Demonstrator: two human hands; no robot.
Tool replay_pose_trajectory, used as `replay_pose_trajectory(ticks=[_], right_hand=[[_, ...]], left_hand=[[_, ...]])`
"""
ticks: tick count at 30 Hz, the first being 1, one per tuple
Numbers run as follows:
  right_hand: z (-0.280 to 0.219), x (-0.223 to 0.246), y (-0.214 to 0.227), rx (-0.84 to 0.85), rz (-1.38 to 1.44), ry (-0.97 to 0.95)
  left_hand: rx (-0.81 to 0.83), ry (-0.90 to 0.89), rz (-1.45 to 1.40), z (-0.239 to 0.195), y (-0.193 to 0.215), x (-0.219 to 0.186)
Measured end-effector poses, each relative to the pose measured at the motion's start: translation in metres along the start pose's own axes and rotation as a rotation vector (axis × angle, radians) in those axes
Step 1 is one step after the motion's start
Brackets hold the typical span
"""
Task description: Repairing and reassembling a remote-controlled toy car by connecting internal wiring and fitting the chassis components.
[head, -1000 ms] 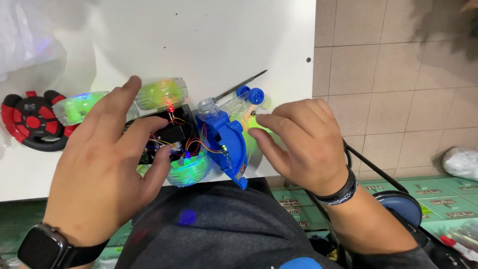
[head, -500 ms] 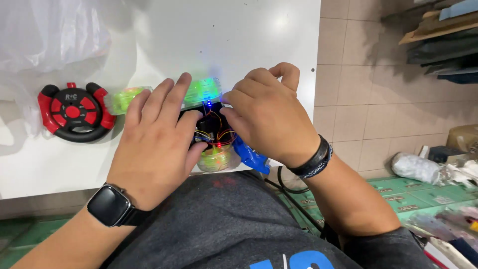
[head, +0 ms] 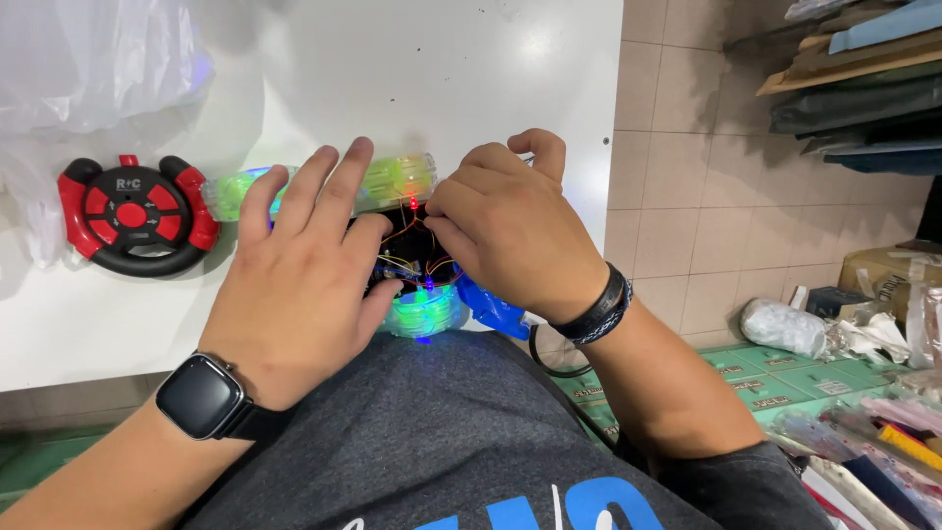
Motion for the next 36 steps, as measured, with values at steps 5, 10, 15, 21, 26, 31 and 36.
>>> replay_pose_trajectory(ticks=[5, 10, 15, 21, 26, 31, 36], right_hand=[[0.0, -0.001, -0.005, 0.028, 0.005, -0.009], [0.002, -0.002, -0.007, 0.057, 0.019, -0.024], [0.0, -0.003, -0.009, 0.077, -0.014, -0.052], [-0.002, 0.026, 0.021, -0.041, -0.122, 0.098], [0.0, 0.043, 0.017, 0.032, -0.153, 0.213], [0.001, 0.047, 0.012, 0.078, -0.214, 0.261], [0.006, 0.052, 0.01, 0.101, -0.228, 0.27]], left_hand=[[0.029, 0.013, 0.02, 0.002, -0.002, -0.001], [0.018, 0.021, -0.013, 0.004, -0.003, 0.001], [0.057, -0.026, -0.142, -0.001, -0.003, 0.003], [0.072, -0.057, -0.113, -0.007, 0.004, 0.004], [0.027, -0.057, -0.088, -0.018, 0.009, 0.004], [-0.033, -0.007, -0.084, -0.026, 0.009, 0.012], [-0.151, -0.012, -0.054, -0.029, 0.014, 0.02]])
Point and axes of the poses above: each hand's wrist, its own z-axis towards the middle knuckle, its own y-axis out of the back of the hand, x = y × z, the point moved 10 cm from there along z, towards the middle knuckle, and after that the axes turned 13 degrees about -z, right-handed, at the moved point
